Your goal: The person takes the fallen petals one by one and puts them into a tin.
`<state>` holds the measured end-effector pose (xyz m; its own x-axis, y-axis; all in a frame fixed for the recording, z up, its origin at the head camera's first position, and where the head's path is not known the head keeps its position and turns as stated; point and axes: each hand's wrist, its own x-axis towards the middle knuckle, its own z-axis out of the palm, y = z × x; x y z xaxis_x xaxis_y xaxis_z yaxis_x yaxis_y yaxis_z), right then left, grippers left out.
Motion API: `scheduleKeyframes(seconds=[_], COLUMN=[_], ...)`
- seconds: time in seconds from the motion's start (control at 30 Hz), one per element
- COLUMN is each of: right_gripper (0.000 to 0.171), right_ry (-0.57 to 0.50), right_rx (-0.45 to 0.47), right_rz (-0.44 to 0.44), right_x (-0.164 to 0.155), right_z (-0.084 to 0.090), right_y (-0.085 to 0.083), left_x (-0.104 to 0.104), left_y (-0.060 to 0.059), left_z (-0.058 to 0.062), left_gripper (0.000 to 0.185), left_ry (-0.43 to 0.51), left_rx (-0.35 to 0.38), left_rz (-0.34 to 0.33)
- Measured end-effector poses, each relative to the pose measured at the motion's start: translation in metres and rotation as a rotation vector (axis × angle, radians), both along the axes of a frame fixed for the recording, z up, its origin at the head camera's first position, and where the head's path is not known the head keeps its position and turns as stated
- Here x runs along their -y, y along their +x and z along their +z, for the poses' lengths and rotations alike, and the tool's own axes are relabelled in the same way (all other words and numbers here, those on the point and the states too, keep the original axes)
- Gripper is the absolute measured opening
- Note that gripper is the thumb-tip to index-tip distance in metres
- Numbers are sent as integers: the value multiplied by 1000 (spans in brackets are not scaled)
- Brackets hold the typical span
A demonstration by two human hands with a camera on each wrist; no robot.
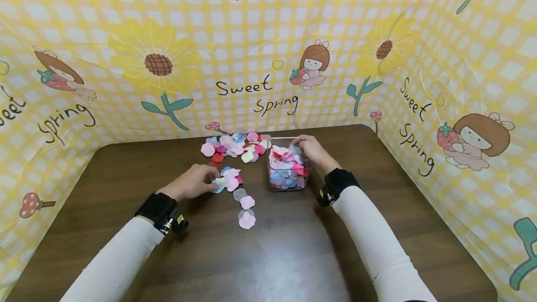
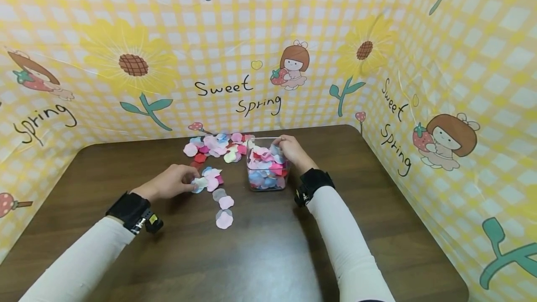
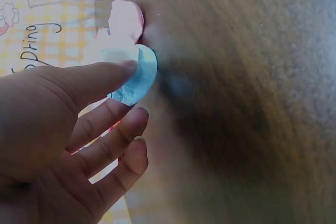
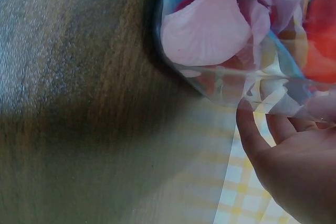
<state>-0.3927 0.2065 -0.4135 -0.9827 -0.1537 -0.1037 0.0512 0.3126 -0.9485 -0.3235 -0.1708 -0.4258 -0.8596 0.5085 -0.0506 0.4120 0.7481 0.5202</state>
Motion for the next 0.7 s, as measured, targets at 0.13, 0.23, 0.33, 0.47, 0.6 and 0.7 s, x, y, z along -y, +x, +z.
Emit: scheduleKeyframes(seconds=[0.13,0.23,0.33,0.47,0.6,0.7], right_gripper=[41,41,40,40,40,40], right_ry=[-6,-7,-3,-6,-14,-14], right_rx=[-2,3,4,-3,-7,-9], right_rz=[4,6,6,3,6,10], right_x=[0,-1,-1,-2,-2,-1], right_z=[1,1,1,2,2,1], right_y=[1,1,1,1,1,2], left_x=[0,-2,-5,-9,-11,-10], left_y=[1,3,4,4,3,3], left_z=[9,22,34,44,42,32], left_gripper=[16,19,19,20,18,22], left_ry=[22,53,80,94,68,-6], left_rx=[-29,-42,-41,-48,-44,8], left_rz=[0,5,11,9,-4,-24])
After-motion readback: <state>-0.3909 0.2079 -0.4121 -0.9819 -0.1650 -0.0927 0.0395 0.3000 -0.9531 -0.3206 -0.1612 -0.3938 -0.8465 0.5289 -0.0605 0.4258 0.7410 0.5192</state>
